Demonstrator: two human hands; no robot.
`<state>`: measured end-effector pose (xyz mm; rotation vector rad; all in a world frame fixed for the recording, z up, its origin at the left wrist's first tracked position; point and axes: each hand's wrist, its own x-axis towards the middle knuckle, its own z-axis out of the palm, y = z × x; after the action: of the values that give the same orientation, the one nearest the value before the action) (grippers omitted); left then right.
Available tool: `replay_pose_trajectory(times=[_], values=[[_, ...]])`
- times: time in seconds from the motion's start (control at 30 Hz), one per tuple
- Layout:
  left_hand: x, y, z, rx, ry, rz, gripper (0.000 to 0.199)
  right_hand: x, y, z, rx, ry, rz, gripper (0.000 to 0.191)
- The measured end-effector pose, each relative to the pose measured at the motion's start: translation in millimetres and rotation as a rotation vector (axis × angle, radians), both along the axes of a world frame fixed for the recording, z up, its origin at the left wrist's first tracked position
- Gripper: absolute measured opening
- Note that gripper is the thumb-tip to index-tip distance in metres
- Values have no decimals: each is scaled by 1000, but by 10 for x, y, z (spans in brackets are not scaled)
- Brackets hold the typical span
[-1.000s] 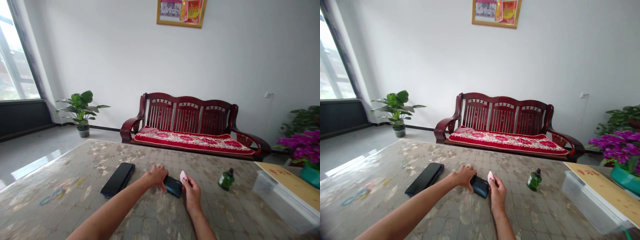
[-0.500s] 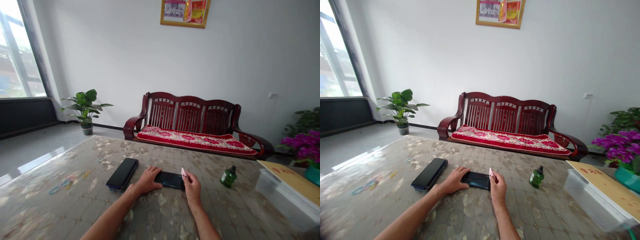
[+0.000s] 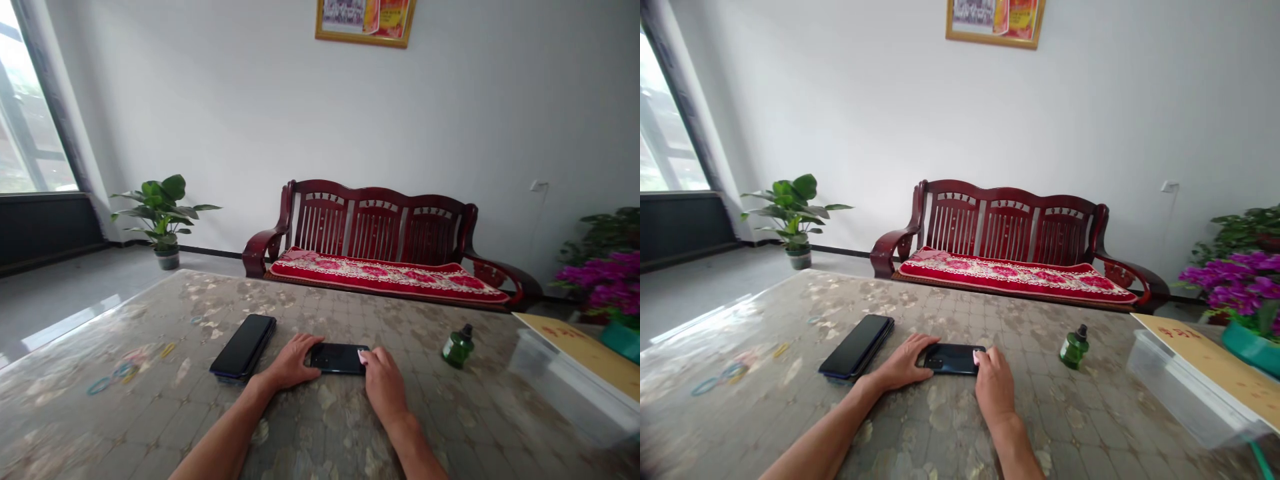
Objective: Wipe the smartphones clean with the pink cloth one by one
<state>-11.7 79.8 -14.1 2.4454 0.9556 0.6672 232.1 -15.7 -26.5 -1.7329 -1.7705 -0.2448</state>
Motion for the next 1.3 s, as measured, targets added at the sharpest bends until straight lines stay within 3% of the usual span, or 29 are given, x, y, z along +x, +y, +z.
replay_pose_trajectory(times=[0.13, 0.33, 0.6, 0.87, 1.1, 1.3], values=[[11, 6, -24, -3, -21, -3, 67, -170, -33, 79, -76, -76, -22, 30], [28, 3, -86, 18, -57, 18, 64, -534, -38, 178, -146, -97, 95, 27], [29, -20, -61, -11, -52, 32, 63, -115, -18, 152, -129, -115, -85, 33], [28, -45, -82, 7, -94, 34, 63, -499, -13, 195, -144, -107, 130, 29], [24, -33, -102, -31, -92, 50, 63, -176, 78, 226, -126, -142, -89, 31], [33, -30, -107, -49, -107, 61, 65, -424, 89, 229, -144, -102, 97, 29]])
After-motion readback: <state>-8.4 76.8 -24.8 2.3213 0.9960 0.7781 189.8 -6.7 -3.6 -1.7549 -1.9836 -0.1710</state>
